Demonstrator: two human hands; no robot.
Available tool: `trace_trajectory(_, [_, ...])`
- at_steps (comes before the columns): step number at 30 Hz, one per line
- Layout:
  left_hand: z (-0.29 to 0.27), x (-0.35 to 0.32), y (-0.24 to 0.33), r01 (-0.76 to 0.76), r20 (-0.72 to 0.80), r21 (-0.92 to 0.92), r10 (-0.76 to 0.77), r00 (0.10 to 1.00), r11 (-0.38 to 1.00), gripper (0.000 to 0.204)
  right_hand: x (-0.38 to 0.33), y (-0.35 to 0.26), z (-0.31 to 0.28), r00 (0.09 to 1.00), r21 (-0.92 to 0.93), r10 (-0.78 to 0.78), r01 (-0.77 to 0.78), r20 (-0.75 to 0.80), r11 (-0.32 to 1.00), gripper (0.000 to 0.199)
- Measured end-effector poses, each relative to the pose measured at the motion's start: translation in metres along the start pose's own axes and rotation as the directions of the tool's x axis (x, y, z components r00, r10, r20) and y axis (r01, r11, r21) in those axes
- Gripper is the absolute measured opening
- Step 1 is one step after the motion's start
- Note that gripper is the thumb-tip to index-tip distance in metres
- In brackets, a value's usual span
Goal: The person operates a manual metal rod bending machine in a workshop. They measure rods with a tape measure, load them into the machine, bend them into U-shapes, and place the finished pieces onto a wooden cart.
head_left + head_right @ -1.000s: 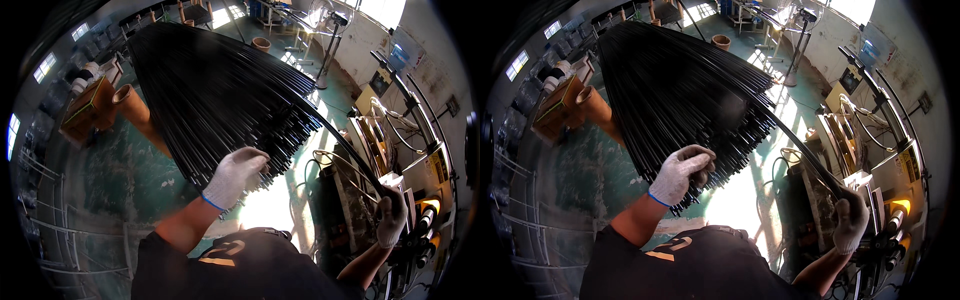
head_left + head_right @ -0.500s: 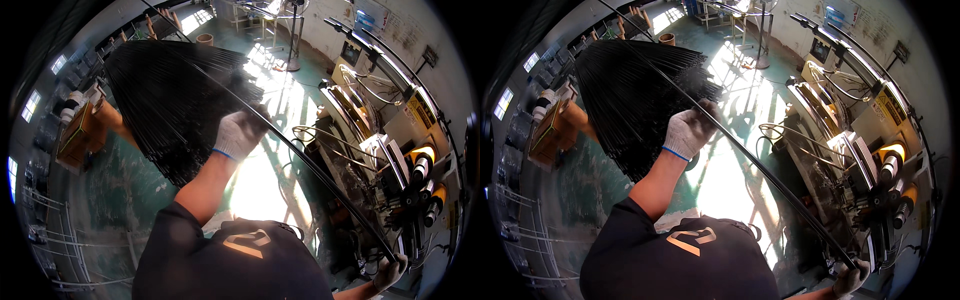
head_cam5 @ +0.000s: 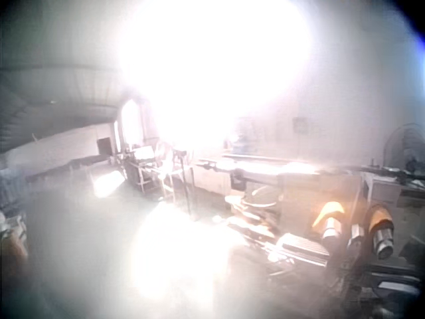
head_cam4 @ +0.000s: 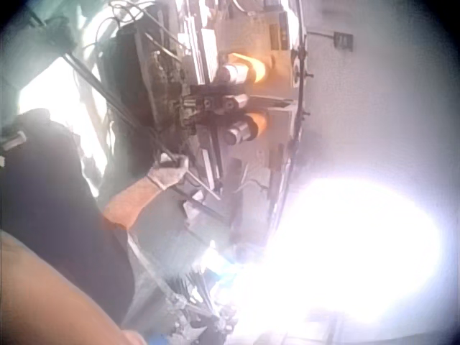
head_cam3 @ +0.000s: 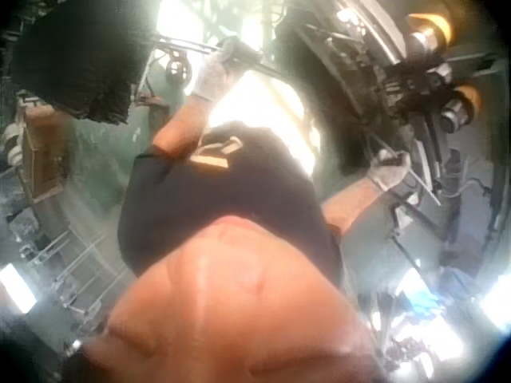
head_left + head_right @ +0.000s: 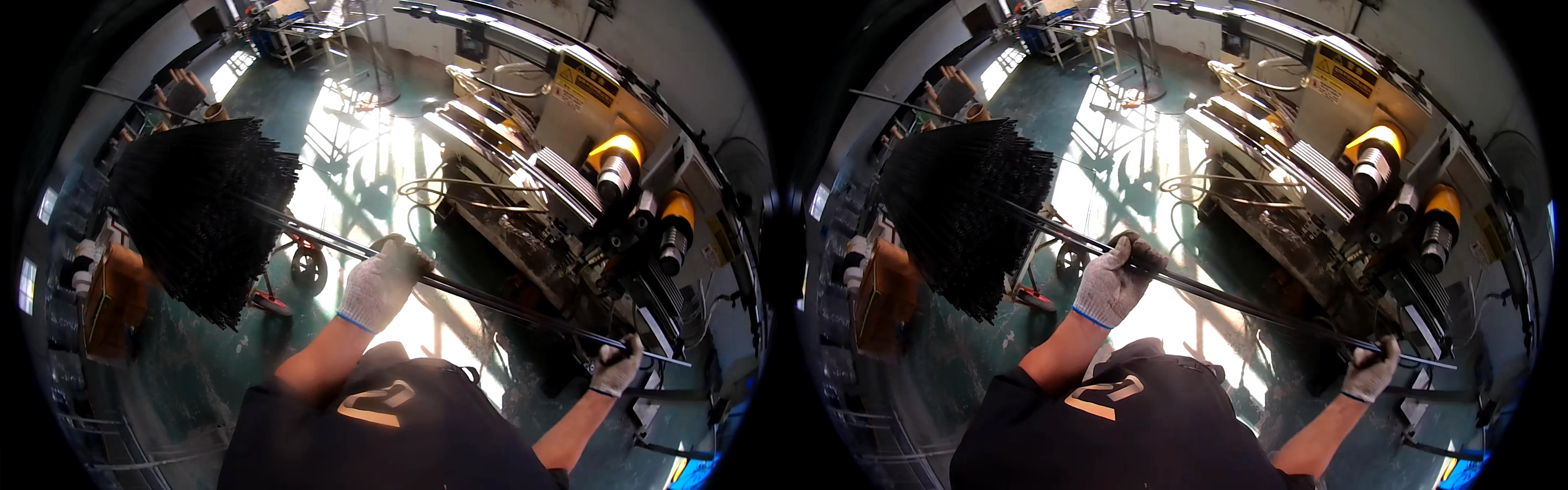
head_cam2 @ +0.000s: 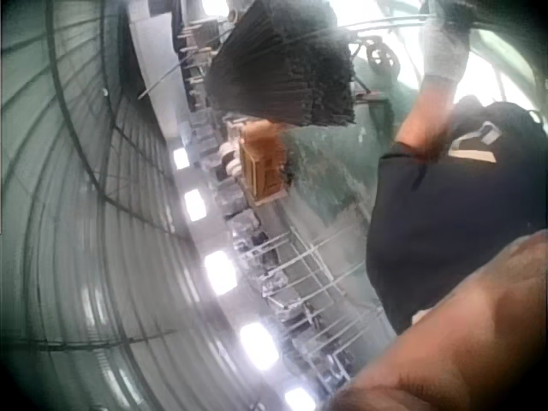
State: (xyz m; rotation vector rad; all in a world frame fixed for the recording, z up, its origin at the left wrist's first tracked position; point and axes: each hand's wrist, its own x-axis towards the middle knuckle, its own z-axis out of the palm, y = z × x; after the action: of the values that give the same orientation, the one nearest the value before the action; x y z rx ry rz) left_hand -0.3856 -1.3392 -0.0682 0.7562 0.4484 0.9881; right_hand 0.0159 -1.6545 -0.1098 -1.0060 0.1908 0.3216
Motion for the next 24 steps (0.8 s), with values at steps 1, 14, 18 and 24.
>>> trace_trajectory(1, [-0.007, 0.002, -0.024, -0.099, 0.073, 0.243, 0.083, 0.994, 0.965, 0.025, -0.030, 0.020, 0.038, 0.996, -0.010, 0.088, -0.088, -0.020, 0.996, 0.024])
trace_trajectory(14, [-0.033, 0.021, 0.101, -0.155, 0.047, -0.292, 0.176, 0.983, 0.944, 0.025, 0.133, -0.140, -0.087, 0.883, -0.073, -0.275, 0.268, -0.380, 0.961, 0.029])
trace_trajectory(18, [0.023, 0.028, 0.093, -0.190, 0.190, -0.214, 0.232, 0.954, 0.958, 0.023, 0.143, -0.126, -0.124, 0.929, -0.008, -0.209, 0.217, -0.306, 0.976, 0.028])
trace_trajectory(24, [0.087, 0.028, 0.026, -0.037, 0.348, -0.057, 0.055, 0.936, 0.998, 0.017, 0.072, -0.066, -0.051, 0.915, 0.025, -0.300, 0.318, -0.268, 0.948, 0.028])
